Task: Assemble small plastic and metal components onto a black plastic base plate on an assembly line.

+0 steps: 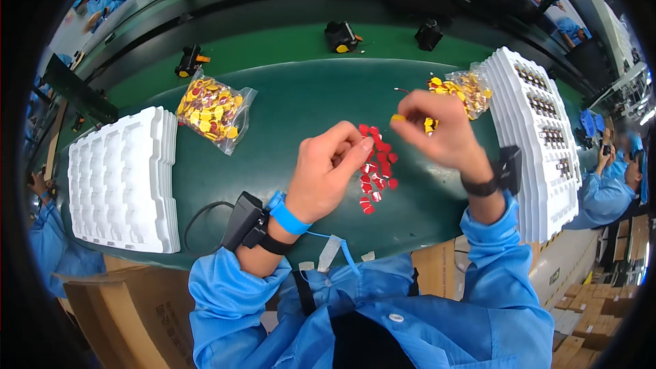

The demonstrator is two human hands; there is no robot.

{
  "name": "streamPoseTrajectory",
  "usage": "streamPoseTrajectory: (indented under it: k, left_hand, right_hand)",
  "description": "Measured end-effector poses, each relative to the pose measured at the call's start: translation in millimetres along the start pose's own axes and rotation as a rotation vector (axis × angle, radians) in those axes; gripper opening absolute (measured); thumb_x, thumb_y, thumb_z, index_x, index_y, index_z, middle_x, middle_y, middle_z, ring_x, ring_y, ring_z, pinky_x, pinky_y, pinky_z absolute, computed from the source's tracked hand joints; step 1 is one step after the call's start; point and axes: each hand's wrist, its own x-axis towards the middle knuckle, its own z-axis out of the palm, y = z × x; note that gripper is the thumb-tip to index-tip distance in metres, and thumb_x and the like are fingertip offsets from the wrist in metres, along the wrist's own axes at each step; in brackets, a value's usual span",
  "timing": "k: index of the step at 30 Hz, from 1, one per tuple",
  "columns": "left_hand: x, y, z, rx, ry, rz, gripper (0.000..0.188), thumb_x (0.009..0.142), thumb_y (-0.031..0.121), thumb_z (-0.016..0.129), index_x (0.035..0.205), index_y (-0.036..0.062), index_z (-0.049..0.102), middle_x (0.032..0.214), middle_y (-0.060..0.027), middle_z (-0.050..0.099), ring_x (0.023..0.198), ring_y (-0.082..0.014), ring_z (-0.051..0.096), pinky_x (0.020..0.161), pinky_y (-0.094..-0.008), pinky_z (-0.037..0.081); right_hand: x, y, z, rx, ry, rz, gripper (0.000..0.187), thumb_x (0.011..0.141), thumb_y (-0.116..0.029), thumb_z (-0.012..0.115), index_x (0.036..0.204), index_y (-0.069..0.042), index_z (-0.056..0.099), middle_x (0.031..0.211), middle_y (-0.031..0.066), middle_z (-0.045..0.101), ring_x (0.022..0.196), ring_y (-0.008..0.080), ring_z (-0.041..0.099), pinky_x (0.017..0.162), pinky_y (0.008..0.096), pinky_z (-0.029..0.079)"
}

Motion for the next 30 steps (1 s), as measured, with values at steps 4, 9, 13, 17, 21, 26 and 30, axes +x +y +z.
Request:
streamPoseTrajectory:
  k: [4,9,13,17,21,26,30]
  left_hand:
    - [3.7,3.2,2.6,-0.082,-0.16,-0.132,0.028,0.102,0.024,0.054,0.086,0.0025,0.058,0.06,-0.0006,0.054,0.052,-0.0053,0.047,0.047,-0.0211,0.036]
    - [-1.1,0.6,2.5,0.001,-0.158,-0.04,0.022,0.102,0.021,0.053,0.094,0.0014,0.058,0.064,-0.0014,0.055,0.056,-0.0058,0.049,0.049,-0.0215,0.037]
    - [-2.0,5.1,3.3,0.058,-0.159,0.075,0.018,0.102,0.017,0.052,0.101,0.0002,0.058,0.069,-0.0024,0.058,0.061,-0.0069,0.053,0.054,-0.0218,0.041]
    - [-1.1,7.4,-0.5,0.034,-0.207,0.012,0.017,0.102,0.016,0.052,0.1,-0.0003,0.057,0.07,-0.0031,0.059,0.063,-0.0075,0.054,0.056,-0.0219,0.043]
    - [-1.6,13.5,-2.1,0.092,-0.201,0.087,0.014,0.1,0.012,0.055,0.106,-0.0004,0.059,0.07,-0.0054,0.059,0.061,-0.0111,0.055,0.056,-0.026,0.044]
    - [1.6,2.1,1.1,0.333,-0.092,0.435,0.018,0.1,0.01,0.055,0.111,-0.0024,0.06,0.07,-0.0042,0.06,0.063,-0.0082,0.055,0.055,-0.0225,0.044]
    - [-0.2,13.0,0.1,0.164,-0.088,0.076,0.018,0.1,0.014,0.054,0.106,-0.0021,0.059,0.067,-0.0043,0.059,0.059,-0.0088,0.053,0.053,-0.0221,0.041]
  right_hand:
    - [-15.4,-16.8,31.9,-0.209,0.123,-0.324,0.025,0.068,0.009,0.071,0.09,0.001,0.065,0.085,0.0107,0.061,0.074,0.0279,0.063,0.061,0.0363,0.052]
    - [-26.6,-24.0,38.1,-0.12,0.162,-0.219,0.025,0.068,0.008,0.073,0.091,0.0,0.065,0.086,0.0126,0.062,0.074,0.0264,0.064,0.062,0.0335,0.053]
    - [-30.5,-15.8,32.9,0.302,0.06,-0.013,0.023,0.074,0.009,0.068,0.096,0.002,0.066,0.088,0.0098,0.065,0.075,0.0169,0.065,0.062,0.0267,0.052]
    - [-29.1,-9.7,21.1,0.896,0.026,0.281,0.017,0.084,0.006,0.064,0.101,0.005,0.066,0.082,0.0051,0.066,0.067,0.0078,0.061,0.059,0.0208,0.05]
    - [-24.8,-5.3,18.8,0.789,-0.11,0.443,0.021,0.097,-0.016,0.061,0.097,0.004,0.067,0.07,0.0067,0.064,0.055,0.0083,0.06,0.046,0.0196,0.044]
    - [-26.3,-1.7,29.5,1.357,-0.215,0.567,0.024,0.1,-0.016,0.056,0.085,0.001,0.062,0.064,0.0094,0.061,0.048,0.0133,0.057,0.041,0.0224,0.04]
    - [-30.5,7.9,32.3,1.462,-0.096,0.584,0.014,0.097,-0.01,0.057,0.087,0.0,0.06,0.067,0.0091,0.061,0.048,0.0141,0.055,0.041,0.0245,0.037]
